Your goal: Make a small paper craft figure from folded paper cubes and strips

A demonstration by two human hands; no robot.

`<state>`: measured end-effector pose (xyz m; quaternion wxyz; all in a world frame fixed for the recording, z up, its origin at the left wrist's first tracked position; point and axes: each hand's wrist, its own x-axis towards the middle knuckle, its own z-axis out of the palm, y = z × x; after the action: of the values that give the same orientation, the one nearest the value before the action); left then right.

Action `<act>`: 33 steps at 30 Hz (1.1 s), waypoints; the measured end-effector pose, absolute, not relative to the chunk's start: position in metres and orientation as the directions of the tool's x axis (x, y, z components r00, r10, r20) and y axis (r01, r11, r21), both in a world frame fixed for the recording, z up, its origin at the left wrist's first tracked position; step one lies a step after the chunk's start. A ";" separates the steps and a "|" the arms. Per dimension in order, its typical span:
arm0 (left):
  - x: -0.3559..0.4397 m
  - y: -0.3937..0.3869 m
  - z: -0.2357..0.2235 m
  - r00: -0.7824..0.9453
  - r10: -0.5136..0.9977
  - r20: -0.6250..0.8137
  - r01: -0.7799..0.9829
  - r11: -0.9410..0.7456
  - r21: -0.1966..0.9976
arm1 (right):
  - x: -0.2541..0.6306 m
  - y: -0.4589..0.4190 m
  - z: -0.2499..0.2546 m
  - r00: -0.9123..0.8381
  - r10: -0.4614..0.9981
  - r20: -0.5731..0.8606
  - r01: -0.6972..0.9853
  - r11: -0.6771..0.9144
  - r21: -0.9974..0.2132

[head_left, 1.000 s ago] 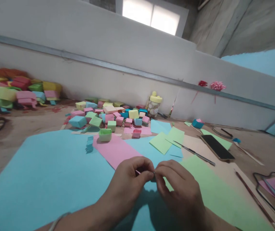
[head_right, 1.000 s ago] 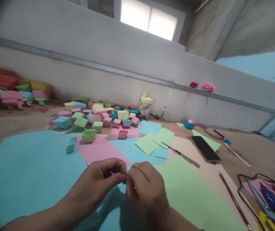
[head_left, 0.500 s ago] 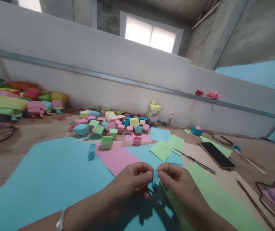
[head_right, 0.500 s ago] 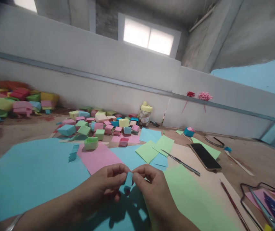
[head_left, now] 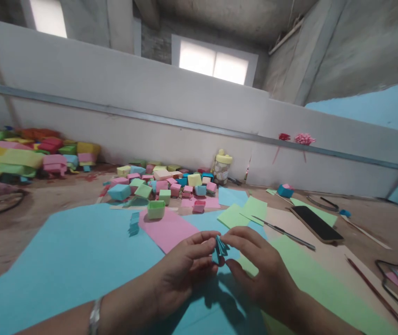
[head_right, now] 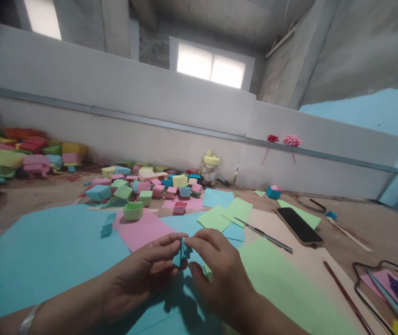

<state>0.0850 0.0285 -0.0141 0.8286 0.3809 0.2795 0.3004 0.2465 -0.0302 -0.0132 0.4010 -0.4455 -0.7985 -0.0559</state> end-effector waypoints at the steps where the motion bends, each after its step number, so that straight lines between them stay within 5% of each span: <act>1: 0.085 0.029 -0.014 0.673 0.700 -0.237 -0.294 0.547 0.784 | 0.246 -0.030 -0.014 -0.284 0.654 0.701 0.756 0.602 -0.255; 9: 0.086 0.032 -0.025 0.724 0.668 -0.170 -0.368 0.583 0.724 | 0.241 -0.034 -0.009 -0.184 0.587 0.789 0.735 0.615 -0.286; 17: 0.086 0.034 -0.030 0.693 0.713 -0.109 -0.355 0.469 0.809 | 0.239 -0.035 -0.011 -0.216 0.550 0.807 0.739 0.632 -0.233; 23: 0.090 0.030 -0.023 0.561 0.828 0.021 -0.085 0.032 0.996 | 0.235 -0.034 -0.015 -0.215 0.535 0.817 0.759 0.618 -0.205; 27: 0.086 0.026 -0.019 0.486 0.832 0.268 0.115 -0.364 0.924 | 0.232 -0.037 -0.014 -0.199 0.544 0.815 0.748 0.621 -0.232; 33: 0.083 0.023 -0.018 0.483 0.792 0.374 0.213 -0.521 0.827 | 0.231 -0.039 -0.011 -0.237 0.483 0.843 0.795 0.595 -0.117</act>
<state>0.0825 0.0230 -0.0179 0.3684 0.7783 0.3225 0.3930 0.2306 -0.0387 -0.0115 0.4561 -0.4163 -0.7677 -0.1713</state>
